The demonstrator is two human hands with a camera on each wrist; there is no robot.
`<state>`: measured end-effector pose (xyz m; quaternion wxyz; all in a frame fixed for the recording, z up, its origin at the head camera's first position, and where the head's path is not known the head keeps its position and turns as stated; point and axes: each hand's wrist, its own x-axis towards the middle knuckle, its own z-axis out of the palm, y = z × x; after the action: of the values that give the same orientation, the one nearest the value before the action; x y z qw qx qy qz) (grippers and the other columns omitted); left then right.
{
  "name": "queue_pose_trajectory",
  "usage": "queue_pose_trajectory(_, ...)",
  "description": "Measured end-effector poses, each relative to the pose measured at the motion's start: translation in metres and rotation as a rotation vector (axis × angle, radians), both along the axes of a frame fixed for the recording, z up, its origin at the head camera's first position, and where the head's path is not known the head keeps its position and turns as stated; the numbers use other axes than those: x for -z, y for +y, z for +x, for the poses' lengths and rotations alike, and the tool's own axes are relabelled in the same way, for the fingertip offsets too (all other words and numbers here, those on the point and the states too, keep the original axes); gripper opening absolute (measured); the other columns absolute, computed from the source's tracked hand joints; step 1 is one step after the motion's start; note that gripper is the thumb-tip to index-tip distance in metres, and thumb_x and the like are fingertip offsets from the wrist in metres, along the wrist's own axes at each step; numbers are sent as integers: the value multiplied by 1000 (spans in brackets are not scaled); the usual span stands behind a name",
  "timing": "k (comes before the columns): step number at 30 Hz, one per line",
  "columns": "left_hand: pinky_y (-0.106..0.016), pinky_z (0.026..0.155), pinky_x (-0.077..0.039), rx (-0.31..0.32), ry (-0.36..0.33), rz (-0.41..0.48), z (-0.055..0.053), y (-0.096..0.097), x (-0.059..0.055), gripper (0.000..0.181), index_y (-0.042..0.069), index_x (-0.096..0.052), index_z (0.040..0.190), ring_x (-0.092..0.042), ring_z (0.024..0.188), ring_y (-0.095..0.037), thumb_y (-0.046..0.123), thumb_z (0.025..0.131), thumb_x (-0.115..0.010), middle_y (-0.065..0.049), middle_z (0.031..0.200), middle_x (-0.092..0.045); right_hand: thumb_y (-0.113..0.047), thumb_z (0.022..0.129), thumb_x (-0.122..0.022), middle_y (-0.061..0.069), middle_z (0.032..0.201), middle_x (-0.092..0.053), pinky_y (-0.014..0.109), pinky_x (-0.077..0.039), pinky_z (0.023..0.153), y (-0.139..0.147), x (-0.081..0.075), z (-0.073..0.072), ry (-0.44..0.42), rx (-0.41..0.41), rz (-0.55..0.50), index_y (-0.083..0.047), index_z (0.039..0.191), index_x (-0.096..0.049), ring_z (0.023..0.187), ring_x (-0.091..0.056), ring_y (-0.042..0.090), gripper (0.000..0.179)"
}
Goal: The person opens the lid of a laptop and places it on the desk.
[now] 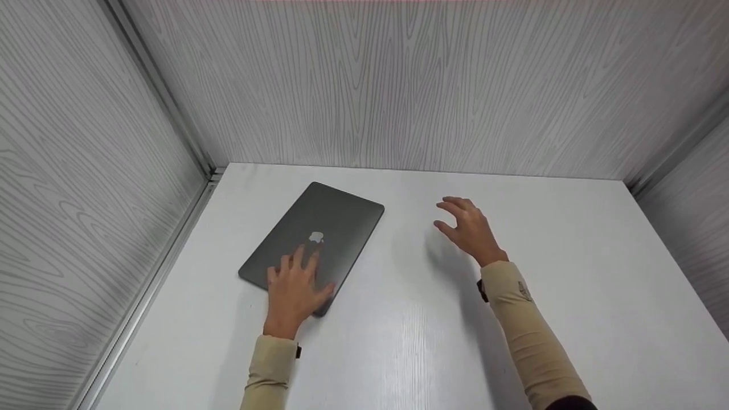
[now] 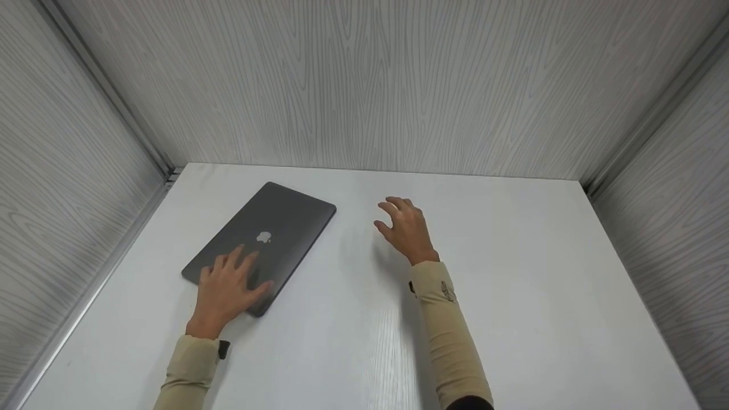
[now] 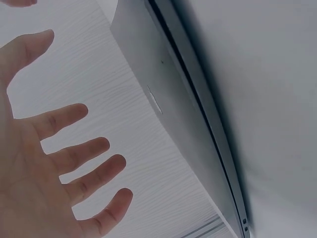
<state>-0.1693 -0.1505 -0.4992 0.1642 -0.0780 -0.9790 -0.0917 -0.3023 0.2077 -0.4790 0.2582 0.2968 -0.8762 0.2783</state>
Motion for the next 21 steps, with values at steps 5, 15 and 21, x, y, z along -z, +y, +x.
queue_pose_trajectory(5,-62,88,-46,1,-5,14,4,-1,3,65,5,-62,135,-53,120,-44,47,87,-75,-25,138,-55,-6,87,-80,26,122,-64,57,-50,93,-10,3,1,-57,-12,-7,6,116,-69,114,-60,44,34)
queue_pose_trajectory(15,-63,86,-47,-5,23,30,10,-2,10,63,5,-64,132,-56,116,-44,46,86,-76,-24,135,-57,-8,90,-78,25,125,-64,54,-49,96,-29,14,-3,-161,-29,47,6,118,-70,117,-60,42,33)
queue_pose_trajectory(21,-61,83,-48,-12,21,31,17,-2,12,63,5,-65,132,-56,115,-44,46,85,-76,-24,136,-57,-12,91,-77,24,126,-64,53,-49,98,-38,19,-7,-241,-8,95,4,119,-70,118,-59,40,33)
